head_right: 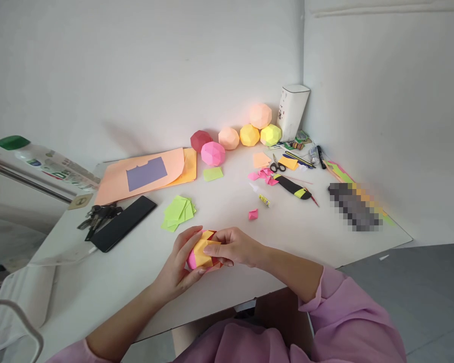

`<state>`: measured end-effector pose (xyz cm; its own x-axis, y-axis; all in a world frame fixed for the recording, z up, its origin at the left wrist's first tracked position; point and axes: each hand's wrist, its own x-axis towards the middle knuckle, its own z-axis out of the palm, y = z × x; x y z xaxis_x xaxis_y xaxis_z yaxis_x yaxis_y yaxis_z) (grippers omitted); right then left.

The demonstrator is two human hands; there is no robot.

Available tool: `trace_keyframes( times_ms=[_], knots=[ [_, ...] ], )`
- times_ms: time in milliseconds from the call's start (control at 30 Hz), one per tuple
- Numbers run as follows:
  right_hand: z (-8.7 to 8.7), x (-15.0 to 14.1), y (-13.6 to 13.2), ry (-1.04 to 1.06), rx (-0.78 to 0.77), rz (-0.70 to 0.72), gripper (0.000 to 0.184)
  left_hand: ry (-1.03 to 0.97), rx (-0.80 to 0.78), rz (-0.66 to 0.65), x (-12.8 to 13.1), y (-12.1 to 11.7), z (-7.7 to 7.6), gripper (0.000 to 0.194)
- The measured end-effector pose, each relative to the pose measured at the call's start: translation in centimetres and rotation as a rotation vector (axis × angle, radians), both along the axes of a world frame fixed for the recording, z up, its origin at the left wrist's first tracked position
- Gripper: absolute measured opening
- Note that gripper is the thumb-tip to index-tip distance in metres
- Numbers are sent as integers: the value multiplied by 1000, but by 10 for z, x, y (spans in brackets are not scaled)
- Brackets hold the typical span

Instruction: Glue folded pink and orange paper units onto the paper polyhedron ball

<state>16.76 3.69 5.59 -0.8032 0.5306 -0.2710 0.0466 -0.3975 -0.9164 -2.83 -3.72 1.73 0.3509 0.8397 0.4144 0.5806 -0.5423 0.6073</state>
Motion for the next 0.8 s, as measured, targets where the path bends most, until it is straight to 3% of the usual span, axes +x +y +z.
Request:
trace_keyframes(
  times_ms=[167, 367, 467, 633, 733, 800],
  knots=[
    [-1, -1, 0, 22, 27, -22, 38, 55, -3, 5, 0, 0, -1, 64],
    [-3, -4, -3, 16, 35, -177, 43, 35, -47, -29, 1, 0, -3, 79],
    [-3, -4, -1, 29, -2, -205, 46, -98, -153, -38, 1, 1, -6, 78],
    [4, 0, 4, 107, -79, -93, 61, -407, -445, 31, -2, 2, -7, 66],
    [9, 3, 4, 155, 46, -206, 54, -613, -614, 123, -3, 4, -7, 64],
    [11, 5, 1, 167, 215, -315, 43, -770, -698, 131, -3, 6, -6, 64]
  ],
)
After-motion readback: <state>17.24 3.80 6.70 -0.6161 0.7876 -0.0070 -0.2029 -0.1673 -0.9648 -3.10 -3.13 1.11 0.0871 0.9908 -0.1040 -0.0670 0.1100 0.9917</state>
